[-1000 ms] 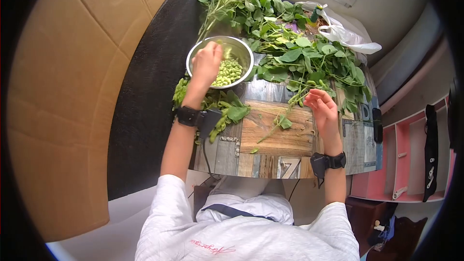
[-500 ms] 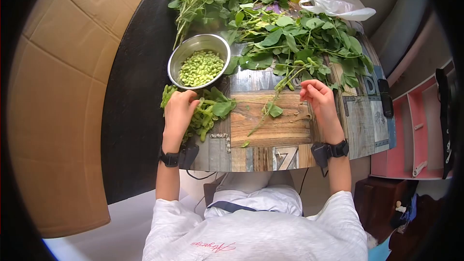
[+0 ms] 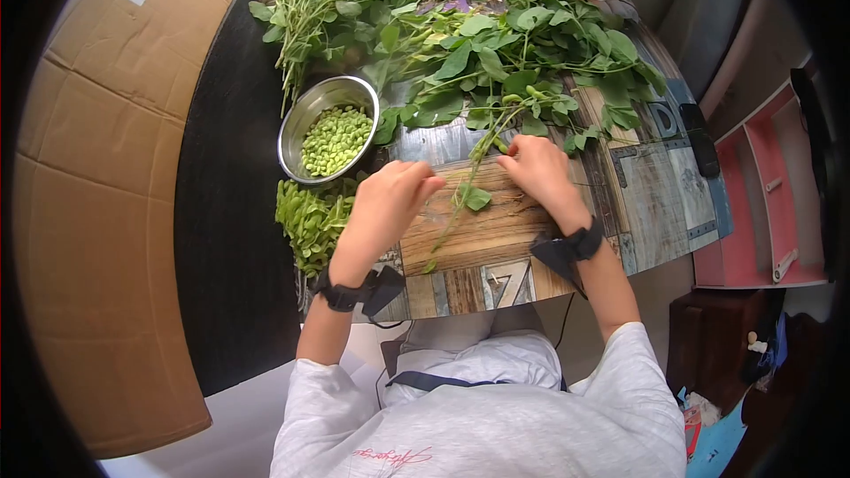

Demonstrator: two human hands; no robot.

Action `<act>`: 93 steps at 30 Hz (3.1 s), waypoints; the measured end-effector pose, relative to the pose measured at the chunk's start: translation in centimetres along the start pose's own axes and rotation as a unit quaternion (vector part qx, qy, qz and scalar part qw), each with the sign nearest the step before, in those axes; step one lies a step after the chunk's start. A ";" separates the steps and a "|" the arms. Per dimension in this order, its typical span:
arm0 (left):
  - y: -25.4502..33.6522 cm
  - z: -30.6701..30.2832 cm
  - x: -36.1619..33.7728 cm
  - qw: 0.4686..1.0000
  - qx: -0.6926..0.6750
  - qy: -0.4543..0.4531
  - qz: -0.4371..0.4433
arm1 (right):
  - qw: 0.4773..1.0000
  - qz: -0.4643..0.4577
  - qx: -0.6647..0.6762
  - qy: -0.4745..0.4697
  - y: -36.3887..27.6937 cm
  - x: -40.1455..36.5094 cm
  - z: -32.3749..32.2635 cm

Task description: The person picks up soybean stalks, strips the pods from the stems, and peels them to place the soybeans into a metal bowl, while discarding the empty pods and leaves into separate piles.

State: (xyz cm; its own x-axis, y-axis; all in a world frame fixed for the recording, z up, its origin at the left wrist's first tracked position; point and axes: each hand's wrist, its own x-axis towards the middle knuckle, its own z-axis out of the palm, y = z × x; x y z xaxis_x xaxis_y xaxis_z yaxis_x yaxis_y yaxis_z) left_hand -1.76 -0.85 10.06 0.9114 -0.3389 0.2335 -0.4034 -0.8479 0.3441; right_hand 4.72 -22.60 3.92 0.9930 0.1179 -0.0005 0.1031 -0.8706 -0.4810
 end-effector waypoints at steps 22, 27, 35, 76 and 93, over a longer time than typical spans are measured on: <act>1.1 7.9 2.5 0.996 -0.008 0.031 -0.080 | 0.924 0.022 0.220 0.312 2.3 1.6 -0.8; 0.2 7.5 2.6 0.971 -0.171 0.087 -0.144 | 0.882 -0.022 0.287 0.372 2.1 1.7 -0.8; -0.8 7.2 2.7 0.890 -0.397 0.090 -0.208 | 0.852 -0.107 0.315 0.405 1.4 0.6 -1.6; -0.7 4.0 3.3 0.990 -0.087 0.112 -0.006 | 0.982 -0.159 0.076 0.066 -1.5 4.9 -3.3; -1.0 4.8 9.2 0.988 -0.023 0.133 0.073 | 0.956 -0.251 0.008 0.149 -2.5 4.3 -4.2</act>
State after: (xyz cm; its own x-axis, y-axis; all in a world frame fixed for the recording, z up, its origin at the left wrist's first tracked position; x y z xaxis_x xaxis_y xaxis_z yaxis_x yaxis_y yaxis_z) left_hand 7.40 -5.09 7.51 0.7926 -0.3314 0.5118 -0.5373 -0.7764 0.3295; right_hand 8.98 -21.94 8.78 0.7912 0.3752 0.4829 0.5723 -0.7325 -0.3686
